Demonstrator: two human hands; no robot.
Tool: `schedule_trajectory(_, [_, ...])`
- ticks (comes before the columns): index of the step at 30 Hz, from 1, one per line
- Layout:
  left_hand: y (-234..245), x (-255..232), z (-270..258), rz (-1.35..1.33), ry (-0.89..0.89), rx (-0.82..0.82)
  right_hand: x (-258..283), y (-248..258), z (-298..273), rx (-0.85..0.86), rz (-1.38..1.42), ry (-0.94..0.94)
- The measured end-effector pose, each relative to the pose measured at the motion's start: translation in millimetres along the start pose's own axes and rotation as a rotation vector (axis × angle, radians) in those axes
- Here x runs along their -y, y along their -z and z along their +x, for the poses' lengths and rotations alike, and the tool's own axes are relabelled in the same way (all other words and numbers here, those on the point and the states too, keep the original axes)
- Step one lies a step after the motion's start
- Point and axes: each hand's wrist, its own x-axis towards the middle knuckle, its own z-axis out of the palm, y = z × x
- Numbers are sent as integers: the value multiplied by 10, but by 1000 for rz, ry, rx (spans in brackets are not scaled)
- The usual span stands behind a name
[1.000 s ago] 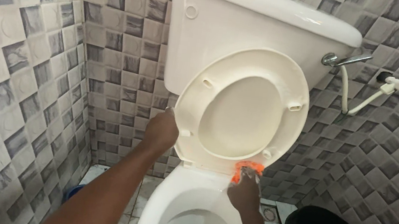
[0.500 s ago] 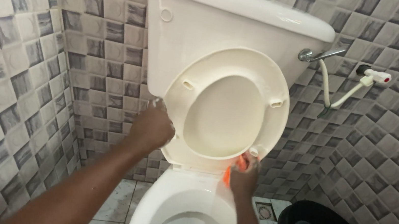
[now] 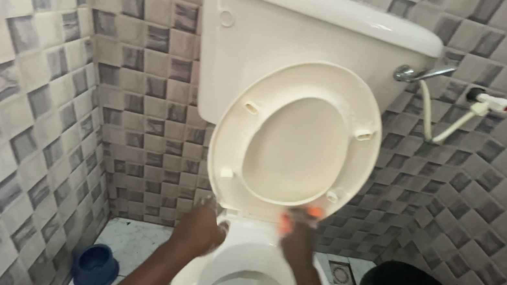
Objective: The person is cleaning the toilet bowl and lid using soapy water and a cloth.
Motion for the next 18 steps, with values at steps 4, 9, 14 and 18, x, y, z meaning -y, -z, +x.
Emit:
schedule_trajectory(4, [-139, 83, -208, -127, -44, 77, 115, 98, 68, -33, -36, -252])
schedule_trajectory(9, [-614, 223, -196, -248, -55, 127, 454, 37, 102, 10, -46, -140])
schedule_trajectory(14, [-1661, 793, 469, -870, -132, 282, 912, 280, 155, 54, 480, -214])
schedule_trajectory(18, [-999, 234, 215, -665, 89, -20, 1262, 480, 249, 180, 939, -684])
